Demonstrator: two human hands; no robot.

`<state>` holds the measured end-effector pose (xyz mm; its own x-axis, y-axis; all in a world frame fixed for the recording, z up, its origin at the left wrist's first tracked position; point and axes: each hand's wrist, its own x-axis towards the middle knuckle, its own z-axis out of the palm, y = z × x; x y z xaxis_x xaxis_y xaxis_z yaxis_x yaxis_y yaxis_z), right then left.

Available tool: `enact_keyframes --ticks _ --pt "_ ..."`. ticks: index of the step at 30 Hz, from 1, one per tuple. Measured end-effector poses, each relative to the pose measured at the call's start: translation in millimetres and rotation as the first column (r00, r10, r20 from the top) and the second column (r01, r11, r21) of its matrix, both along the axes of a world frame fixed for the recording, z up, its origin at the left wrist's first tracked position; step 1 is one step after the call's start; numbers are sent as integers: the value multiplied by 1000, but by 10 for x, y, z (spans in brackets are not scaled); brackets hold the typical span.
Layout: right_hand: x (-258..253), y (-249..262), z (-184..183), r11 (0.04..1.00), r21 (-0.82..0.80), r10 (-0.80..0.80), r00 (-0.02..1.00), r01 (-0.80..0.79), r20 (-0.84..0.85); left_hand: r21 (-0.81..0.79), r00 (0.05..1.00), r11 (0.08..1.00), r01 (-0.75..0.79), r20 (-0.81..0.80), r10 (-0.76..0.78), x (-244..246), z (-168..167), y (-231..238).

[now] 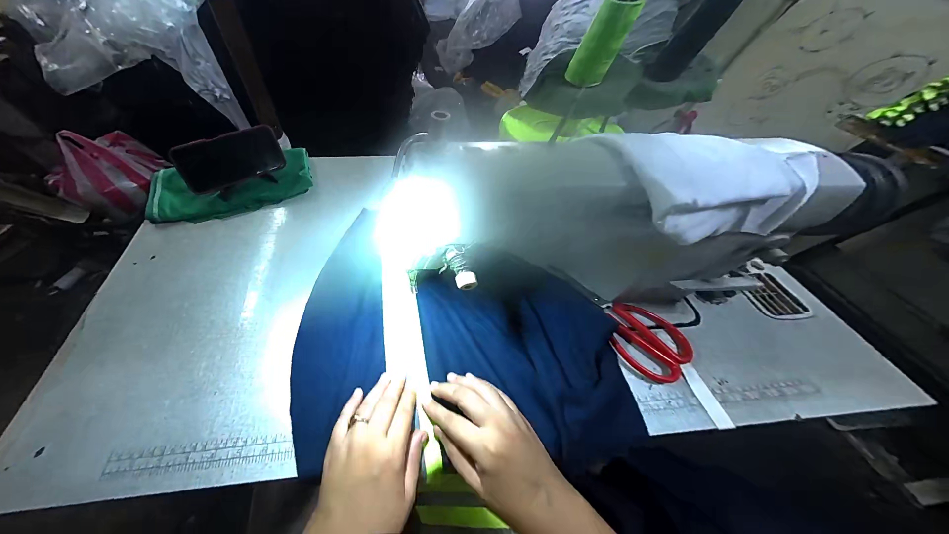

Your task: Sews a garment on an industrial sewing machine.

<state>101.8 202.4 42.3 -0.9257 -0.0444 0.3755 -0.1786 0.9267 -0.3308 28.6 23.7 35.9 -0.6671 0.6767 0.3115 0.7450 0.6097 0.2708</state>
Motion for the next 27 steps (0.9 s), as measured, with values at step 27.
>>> enact_keyframes --ticks 27 --pt "321 -129 -122 998 -12 63 995 -64 -83 243 966 940 239 -161 -204 -14 -214 -263"
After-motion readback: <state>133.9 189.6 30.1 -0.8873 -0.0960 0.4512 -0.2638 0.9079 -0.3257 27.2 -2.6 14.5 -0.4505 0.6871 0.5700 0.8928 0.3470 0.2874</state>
